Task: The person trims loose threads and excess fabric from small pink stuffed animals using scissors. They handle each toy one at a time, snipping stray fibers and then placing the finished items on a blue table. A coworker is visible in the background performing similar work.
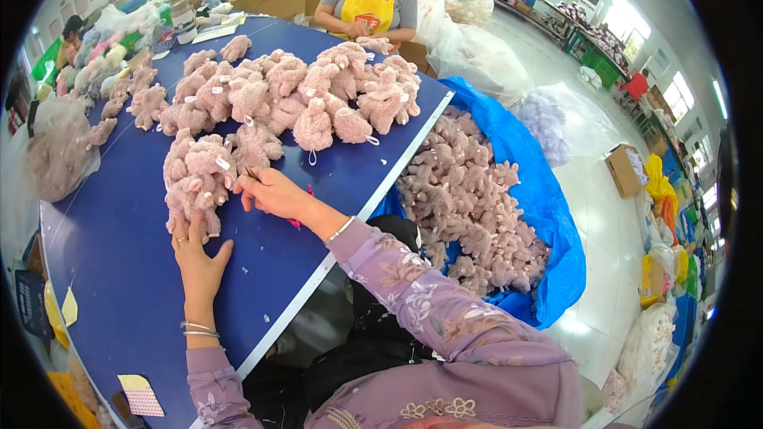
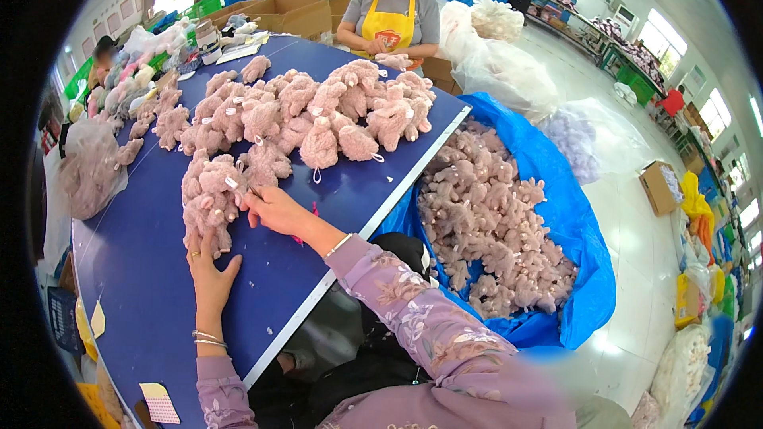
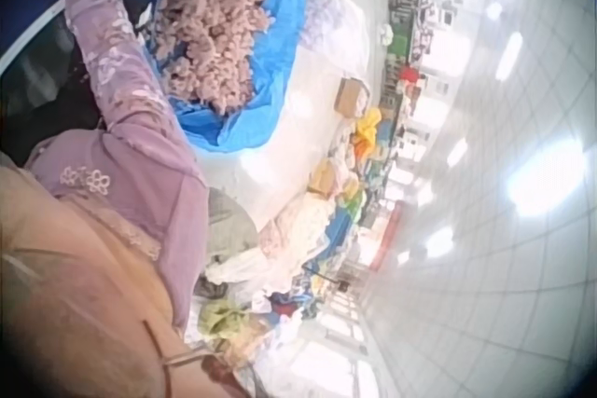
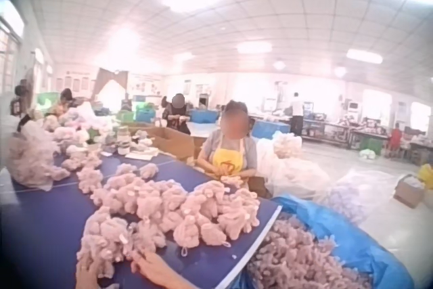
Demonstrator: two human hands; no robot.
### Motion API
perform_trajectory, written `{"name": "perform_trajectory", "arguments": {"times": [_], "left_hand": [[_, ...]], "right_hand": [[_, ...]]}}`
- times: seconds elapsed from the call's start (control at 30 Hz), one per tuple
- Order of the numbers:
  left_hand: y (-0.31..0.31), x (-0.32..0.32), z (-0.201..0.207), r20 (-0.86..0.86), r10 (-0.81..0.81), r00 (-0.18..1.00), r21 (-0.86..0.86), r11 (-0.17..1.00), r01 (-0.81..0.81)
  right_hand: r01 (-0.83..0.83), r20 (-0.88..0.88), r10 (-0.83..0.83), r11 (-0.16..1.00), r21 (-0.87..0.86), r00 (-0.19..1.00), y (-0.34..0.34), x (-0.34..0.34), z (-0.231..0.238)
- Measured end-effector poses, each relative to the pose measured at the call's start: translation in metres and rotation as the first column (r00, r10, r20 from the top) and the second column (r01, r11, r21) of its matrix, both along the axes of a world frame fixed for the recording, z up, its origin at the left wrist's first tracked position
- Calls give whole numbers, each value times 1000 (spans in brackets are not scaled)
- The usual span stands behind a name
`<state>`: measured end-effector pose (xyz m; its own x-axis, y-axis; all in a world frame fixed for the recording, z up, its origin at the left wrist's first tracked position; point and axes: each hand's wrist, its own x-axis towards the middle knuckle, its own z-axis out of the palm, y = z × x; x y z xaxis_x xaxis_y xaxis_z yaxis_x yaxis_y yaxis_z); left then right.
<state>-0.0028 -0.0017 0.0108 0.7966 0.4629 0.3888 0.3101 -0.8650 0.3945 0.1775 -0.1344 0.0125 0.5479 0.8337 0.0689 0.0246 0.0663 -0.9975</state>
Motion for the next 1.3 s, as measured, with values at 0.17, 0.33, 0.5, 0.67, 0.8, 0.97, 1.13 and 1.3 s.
{"name": "perform_trajectory", "arguments": {"times": [0.17, 0.33, 0.5, 0.67, 0.8, 0.97, 1.13, 1.3], "left_hand": [[7, 4, -6, 49, 51, 998, -107, 993, -45], [7, 1, -5, 11, 75, 997, -125, 989, -73], [-10, 6, 4, 205, 89, 975, 166, 978, -124], [-2, 18, -8, 52, 86, 995, 127, 988, -92], [9, 15, -10, 76, 119, 990, 141, 982, -129], [18, 0, -4, 177, 219, 960, -352, 925, -146], [17, -11, -10, 520, 278, 808, -803, 482, 351], [2, -9, -13, 495, 203, 845, -842, 352, 409]], "right_hand": [[32, 71, -36, 998, 62, 997, 1, -8, 4], [143, 331, -126, 989, -26, 935, 8, -7, -11], [128, 387, -81, 987, -97, 918, 5, -11, -8], [63, 402, 8, 985, -163, 915, 4, -13, -2], [27, 276, 12, 991, -134, 961, 3, -12, -2], [20, 277, 7, 995, -96, 961, 6, -8, -6], [-74, 245, 47, 992, 100, 968, 4, -16, 2], [-169, 252, 149, 984, 61, 956, 0, -36, 12]]}}
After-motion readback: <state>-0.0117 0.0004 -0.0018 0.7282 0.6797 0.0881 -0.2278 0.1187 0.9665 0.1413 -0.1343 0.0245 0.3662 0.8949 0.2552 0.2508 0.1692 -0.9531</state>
